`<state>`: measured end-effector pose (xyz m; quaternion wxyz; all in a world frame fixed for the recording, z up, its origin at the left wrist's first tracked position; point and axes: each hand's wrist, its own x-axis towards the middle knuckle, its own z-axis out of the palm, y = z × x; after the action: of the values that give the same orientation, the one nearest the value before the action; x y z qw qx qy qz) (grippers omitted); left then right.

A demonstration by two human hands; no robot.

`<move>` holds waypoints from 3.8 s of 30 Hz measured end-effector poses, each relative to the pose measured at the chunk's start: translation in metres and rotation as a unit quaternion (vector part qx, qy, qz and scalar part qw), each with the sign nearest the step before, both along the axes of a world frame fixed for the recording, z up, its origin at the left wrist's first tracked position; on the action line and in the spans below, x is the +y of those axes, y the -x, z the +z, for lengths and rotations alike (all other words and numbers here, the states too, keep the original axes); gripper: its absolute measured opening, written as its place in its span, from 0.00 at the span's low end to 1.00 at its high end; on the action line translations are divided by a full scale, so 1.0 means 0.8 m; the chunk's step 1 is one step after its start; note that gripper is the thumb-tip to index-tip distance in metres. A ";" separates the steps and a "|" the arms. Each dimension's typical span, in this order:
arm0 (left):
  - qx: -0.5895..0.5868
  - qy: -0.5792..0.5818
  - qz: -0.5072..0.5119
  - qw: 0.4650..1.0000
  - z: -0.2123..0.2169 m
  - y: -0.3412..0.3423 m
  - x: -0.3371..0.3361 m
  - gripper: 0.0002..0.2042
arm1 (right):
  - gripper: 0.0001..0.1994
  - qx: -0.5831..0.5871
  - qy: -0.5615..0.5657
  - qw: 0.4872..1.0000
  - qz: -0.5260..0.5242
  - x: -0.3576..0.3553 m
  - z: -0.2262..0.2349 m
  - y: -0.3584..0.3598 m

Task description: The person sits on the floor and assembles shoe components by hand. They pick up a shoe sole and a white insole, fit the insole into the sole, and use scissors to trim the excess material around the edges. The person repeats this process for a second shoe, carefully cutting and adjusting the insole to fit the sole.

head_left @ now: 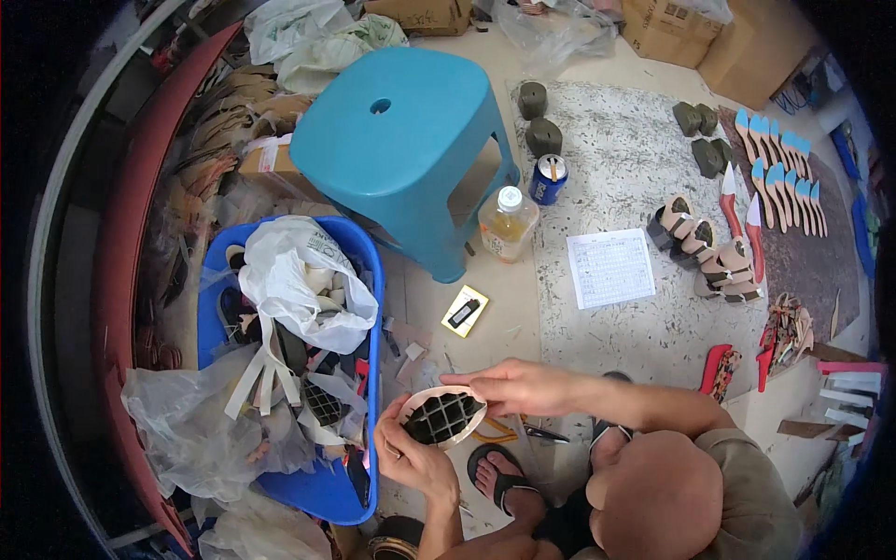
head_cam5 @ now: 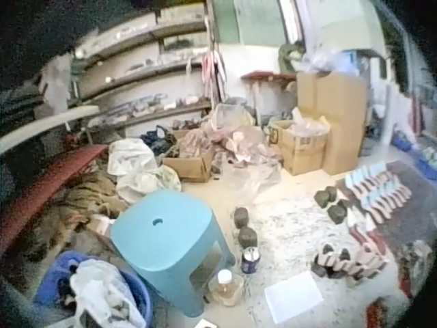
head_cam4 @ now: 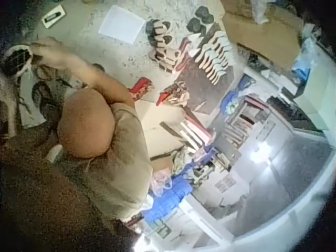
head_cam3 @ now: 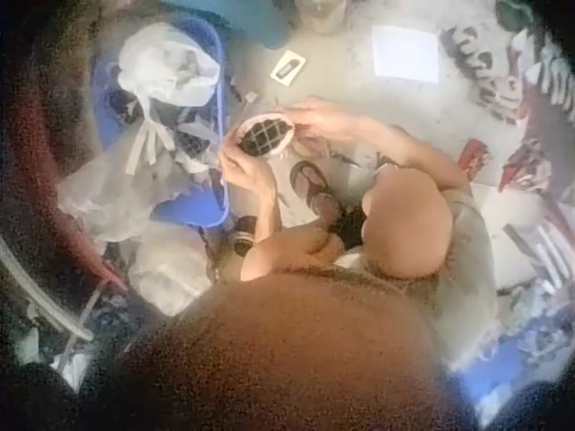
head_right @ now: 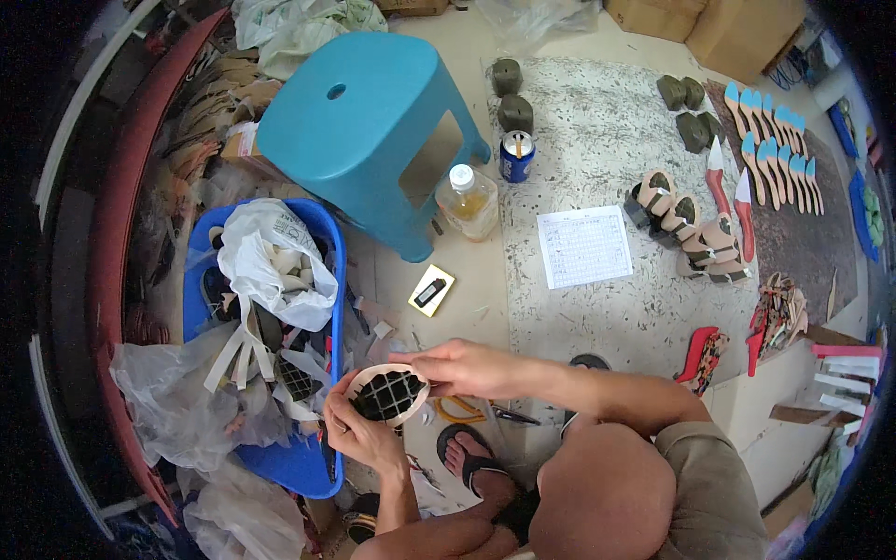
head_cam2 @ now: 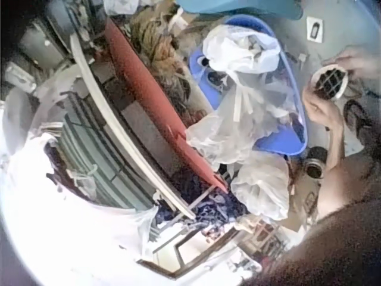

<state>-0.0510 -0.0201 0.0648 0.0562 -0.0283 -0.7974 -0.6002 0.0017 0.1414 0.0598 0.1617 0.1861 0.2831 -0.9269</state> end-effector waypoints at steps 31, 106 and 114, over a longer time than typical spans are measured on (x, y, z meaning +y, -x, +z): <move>-0.359 -0.088 -0.378 0.849 -0.001 0.025 -0.010 0.23 | 0.20 0.077 -0.170 0.974 0.131 0.046 -0.007 -0.006; -0.074 0.076 -0.156 0.982 -0.033 -0.003 0.022 0.18 | 0.11 0.147 -0.550 0.817 -0.093 -0.031 0.002 0.030; -0.085 0.105 -0.213 0.968 -0.013 -0.004 0.019 0.20 | 0.11 0.136 -0.480 0.864 -0.064 -0.019 -0.007 0.029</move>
<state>-0.0477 -0.0051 0.0541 -0.1439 -0.1522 -0.8336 -0.5112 -0.0214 0.1259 0.0546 -0.0475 0.1303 0.7001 -0.7005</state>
